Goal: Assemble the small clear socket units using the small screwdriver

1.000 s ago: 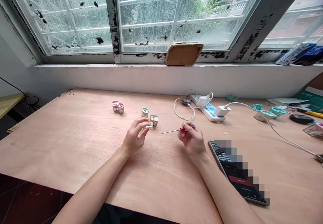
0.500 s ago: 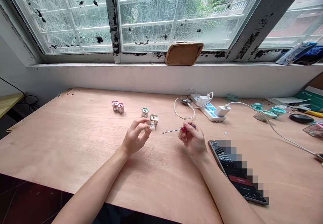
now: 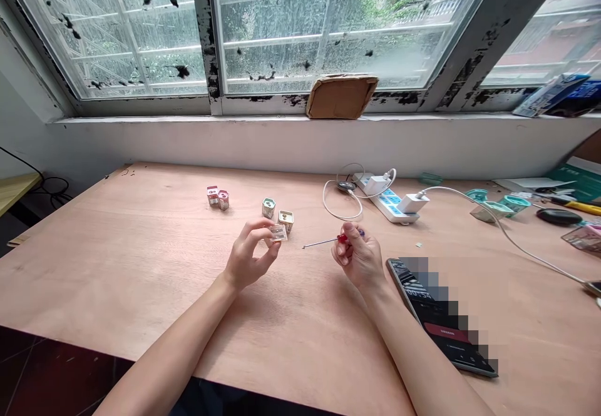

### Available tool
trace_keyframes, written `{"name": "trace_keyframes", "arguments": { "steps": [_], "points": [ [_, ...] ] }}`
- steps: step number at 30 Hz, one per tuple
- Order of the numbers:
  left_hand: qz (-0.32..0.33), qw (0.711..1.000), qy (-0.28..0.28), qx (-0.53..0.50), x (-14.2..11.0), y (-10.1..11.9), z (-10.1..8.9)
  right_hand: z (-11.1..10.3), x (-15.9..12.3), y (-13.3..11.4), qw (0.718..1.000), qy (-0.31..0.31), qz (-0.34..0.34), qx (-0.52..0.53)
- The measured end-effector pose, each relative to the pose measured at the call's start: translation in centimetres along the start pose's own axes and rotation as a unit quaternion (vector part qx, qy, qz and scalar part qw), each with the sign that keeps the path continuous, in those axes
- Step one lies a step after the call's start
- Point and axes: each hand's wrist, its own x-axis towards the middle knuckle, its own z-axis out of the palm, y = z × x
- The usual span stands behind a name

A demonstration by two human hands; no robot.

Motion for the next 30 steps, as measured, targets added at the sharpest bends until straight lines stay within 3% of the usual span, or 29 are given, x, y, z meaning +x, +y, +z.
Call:
{"name": "trace_keyframes", "arguments": {
  "steps": [8,18,30],
  "points": [
    [0.018,0.998,-0.051,0.039,-0.2,-0.6,0.3,0.2,-0.2,-0.2,0.999,0.009,-0.037,-0.006],
    [0.015,0.986,-0.163,0.023,-0.8,-0.9,1.0,1.2,-0.9,0.1,0.983,0.034,-0.132,-0.125],
    [0.002,0.982,-0.187,0.013,-0.9,-0.9,1.1,1.7,-1.5,-0.4,0.977,0.018,-0.132,-0.165]
  ]
}}
